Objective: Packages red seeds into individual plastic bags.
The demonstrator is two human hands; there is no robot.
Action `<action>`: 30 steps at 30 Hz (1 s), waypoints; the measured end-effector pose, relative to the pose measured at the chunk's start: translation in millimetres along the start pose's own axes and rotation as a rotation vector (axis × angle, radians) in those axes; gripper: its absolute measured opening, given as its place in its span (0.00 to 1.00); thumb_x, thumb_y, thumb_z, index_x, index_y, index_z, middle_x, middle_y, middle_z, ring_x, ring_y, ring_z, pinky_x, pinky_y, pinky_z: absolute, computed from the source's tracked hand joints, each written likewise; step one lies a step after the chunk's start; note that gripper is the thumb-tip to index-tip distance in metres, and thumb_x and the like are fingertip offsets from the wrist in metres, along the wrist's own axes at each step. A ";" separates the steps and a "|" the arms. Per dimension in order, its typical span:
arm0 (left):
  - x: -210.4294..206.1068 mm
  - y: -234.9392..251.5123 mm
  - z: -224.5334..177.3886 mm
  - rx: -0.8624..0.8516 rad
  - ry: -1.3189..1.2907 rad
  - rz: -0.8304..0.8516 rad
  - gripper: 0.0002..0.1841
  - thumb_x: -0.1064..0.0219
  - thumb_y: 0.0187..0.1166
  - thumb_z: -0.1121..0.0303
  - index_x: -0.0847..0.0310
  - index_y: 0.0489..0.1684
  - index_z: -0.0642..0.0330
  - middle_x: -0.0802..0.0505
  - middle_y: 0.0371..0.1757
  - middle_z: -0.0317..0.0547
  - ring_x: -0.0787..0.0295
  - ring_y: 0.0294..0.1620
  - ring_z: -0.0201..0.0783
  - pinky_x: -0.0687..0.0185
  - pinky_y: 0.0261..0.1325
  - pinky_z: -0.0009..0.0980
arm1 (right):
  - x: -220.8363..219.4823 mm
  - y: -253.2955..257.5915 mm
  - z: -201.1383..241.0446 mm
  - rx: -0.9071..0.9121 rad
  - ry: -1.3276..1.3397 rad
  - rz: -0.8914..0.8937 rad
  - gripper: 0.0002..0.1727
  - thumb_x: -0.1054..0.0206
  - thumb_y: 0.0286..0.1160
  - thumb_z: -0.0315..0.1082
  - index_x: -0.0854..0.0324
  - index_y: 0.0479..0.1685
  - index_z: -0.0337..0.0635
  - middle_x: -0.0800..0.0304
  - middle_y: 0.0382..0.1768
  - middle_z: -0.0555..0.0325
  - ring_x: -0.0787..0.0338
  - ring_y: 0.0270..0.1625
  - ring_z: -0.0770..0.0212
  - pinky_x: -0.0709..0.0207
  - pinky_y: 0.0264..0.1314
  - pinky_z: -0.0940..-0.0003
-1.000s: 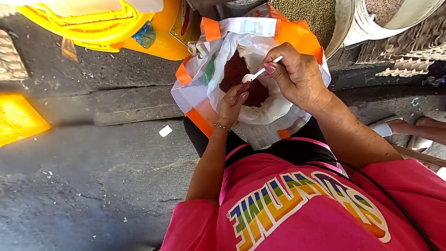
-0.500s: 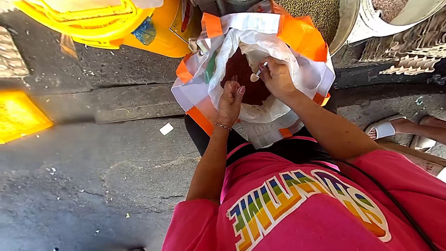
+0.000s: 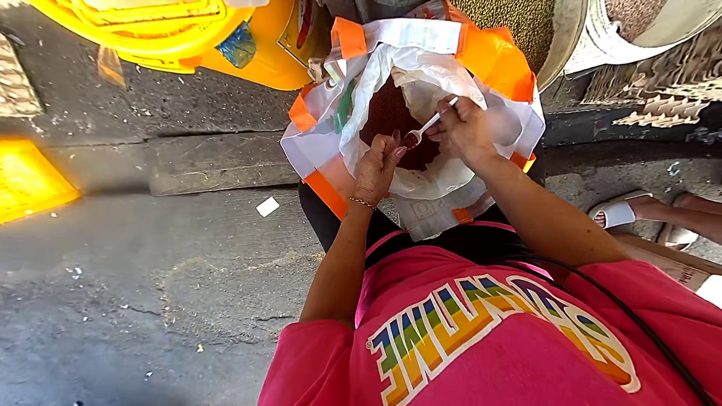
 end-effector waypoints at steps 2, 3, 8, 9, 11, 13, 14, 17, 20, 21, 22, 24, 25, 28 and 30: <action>0.3 -0.2 0.6 -0.013 0.005 -0.003 0.11 0.38 0.87 0.65 0.22 0.45 0.68 0.17 0.34 0.45 0.19 0.35 0.33 0.22 0.44 0.30 | 6.0 11.2 -41.6 -0.100 0.199 -0.009 0.16 0.49 0.94 0.37 0.24 0.56 0.31 0.09 0.38 0.51 0.04 0.37 0.62 0.07 0.45 0.65; 0.4 -0.4 1.2 -0.017 0.003 -0.003 0.11 0.38 0.87 0.65 0.22 0.45 0.67 0.17 0.34 0.45 0.19 0.35 0.33 0.22 0.44 0.29 | 12.7 10.8 -37.4 -0.138 0.232 -0.020 0.15 0.49 0.94 0.38 0.24 0.56 0.34 0.08 0.38 0.56 0.04 0.37 0.63 0.07 0.45 0.63; -2.2 -0.3 -0.6 0.004 0.017 0.019 0.12 0.37 0.87 0.65 0.23 0.47 0.69 0.18 0.32 0.46 0.21 0.32 0.33 0.22 0.40 0.29 | 40.9 2.4 5.5 -0.053 0.386 -0.105 0.11 0.50 0.93 0.36 0.26 0.50 0.40 0.08 0.35 0.60 0.03 0.34 0.60 0.05 0.42 0.60; -3.4 0.3 -2.5 0.003 0.025 0.016 0.12 0.37 0.86 0.65 0.23 0.47 0.69 0.18 0.32 0.46 0.21 0.31 0.33 0.23 0.40 0.29 | 43.4 1.8 11.1 -0.034 0.403 -0.114 0.10 0.50 0.92 0.35 0.26 0.49 0.41 0.08 0.34 0.60 0.03 0.34 0.60 0.05 0.41 0.60; -6.0 1.6 -4.8 0.009 0.040 0.017 0.12 0.37 0.87 0.65 0.22 0.46 0.69 0.17 0.33 0.47 0.20 0.33 0.34 0.22 0.42 0.30 | 45.5 1.2 20.2 -0.012 0.418 -0.126 0.09 0.51 0.92 0.34 0.27 0.47 0.42 0.08 0.33 0.62 0.03 0.33 0.61 0.05 0.40 0.61; -8.4 3.2 -6.8 0.012 0.039 0.021 0.12 0.37 0.87 0.64 0.22 0.46 0.69 0.17 0.34 0.47 0.20 0.35 0.35 0.23 0.44 0.30 | 44.8 1.7 24.9 0.002 0.423 -0.137 0.09 0.51 0.92 0.34 0.27 0.46 0.42 0.09 0.32 0.62 0.04 0.32 0.61 0.05 0.39 0.61; -9.1 3.9 -7.8 0.011 0.040 0.022 0.13 0.37 0.87 0.64 0.22 0.46 0.69 0.17 0.34 0.47 0.20 0.35 0.35 0.22 0.45 0.31 | 44.1 2.1 26.2 0.005 0.410 -0.137 0.09 0.51 0.93 0.34 0.27 0.47 0.42 0.09 0.32 0.62 0.04 0.32 0.61 0.05 0.39 0.62; -10.3 4.8 -9.1 0.015 0.040 0.017 0.13 0.37 0.87 0.63 0.23 0.45 0.68 0.18 0.33 0.46 0.21 0.33 0.34 0.23 0.43 0.30 | 41.6 2.9 26.8 0.020 0.350 -0.140 0.10 0.50 0.92 0.34 0.26 0.46 0.41 0.09 0.31 0.63 0.04 0.32 0.63 0.05 0.39 0.63; -11.1 4.4 -7.5 0.009 0.052 0.016 0.13 0.36 0.87 0.63 0.23 0.46 0.68 0.18 0.33 0.48 0.20 0.34 0.36 0.22 0.44 0.32 | 39.9 3.5 26.5 0.046 0.275 -0.146 0.11 0.49 0.93 0.35 0.25 0.47 0.41 0.09 0.31 0.63 0.03 0.32 0.64 0.05 0.39 0.64; -11.1 4.6 -7.6 0.003 0.065 0.017 0.14 0.36 0.86 0.62 0.22 0.46 0.68 0.17 0.34 0.49 0.19 0.35 0.38 0.21 0.44 0.34 | 39.5 3.2 26.2 0.075 0.246 -0.148 0.11 0.49 0.93 0.35 0.24 0.47 0.41 0.08 0.32 0.63 0.03 0.32 0.65 0.05 0.39 0.65; -10.9 4.6 -7.9 0.004 0.074 0.017 0.14 0.35 0.86 0.63 0.22 0.47 0.69 0.16 0.35 0.51 0.18 0.36 0.40 0.20 0.46 0.36 | 38.9 2.0 27.1 0.116 0.208 -0.148 0.11 0.49 0.93 0.35 0.24 0.47 0.40 0.08 0.32 0.63 0.04 0.33 0.66 0.05 0.39 0.66; -11.2 4.5 -8.5 0.001 0.084 0.017 0.15 0.35 0.86 0.62 0.21 0.48 0.70 0.14 0.36 0.52 0.16 0.37 0.41 0.19 0.47 0.37 | 38.7 -5.2 43.4 0.126 0.083 -0.155 0.12 0.49 0.93 0.33 0.23 0.48 0.35 0.08 0.33 0.59 0.04 0.34 0.68 0.06 0.40 0.70; -11.4 4.4 -8.9 -0.003 0.085 0.016 0.14 0.35 0.86 0.62 0.22 0.47 0.69 0.15 0.35 0.51 0.17 0.36 0.40 0.19 0.45 0.36 | 40.6 -13.4 68.8 0.024 -0.039 -0.096 0.13 0.51 0.93 0.30 0.24 0.51 0.30 0.08 0.36 0.54 0.04 0.39 0.70 0.09 0.46 0.75; -11.5 4.7 -9.6 -0.001 0.078 0.016 0.14 0.34 0.85 0.62 0.22 0.46 0.69 0.17 0.33 0.50 0.19 0.35 0.40 0.21 0.44 0.36 | 44.4 -29.6 136.2 -0.310 -0.323 0.174 0.16 0.55 0.94 0.26 0.31 0.68 0.22 0.14 0.54 0.43 0.13 0.54 0.77 0.26 0.62 0.85; -11.8 4.8 -8.5 0.009 0.078 0.023 0.15 0.34 0.85 0.61 0.23 0.47 0.68 0.17 0.34 0.48 0.20 0.35 0.39 0.22 0.44 0.35 | 41.3 -28.8 110.3 -0.027 -0.308 0.056 0.15 0.52 0.94 0.27 0.27 0.59 0.21 0.12 0.45 0.42 0.10 0.47 0.73 0.22 0.56 0.81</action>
Point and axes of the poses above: each hand's wrist, its own y-axis towards the middle knuckle, its own x-axis out of the back of the hand, z = x × y, the point moved 5 cm from there along y, towards the middle knuckle
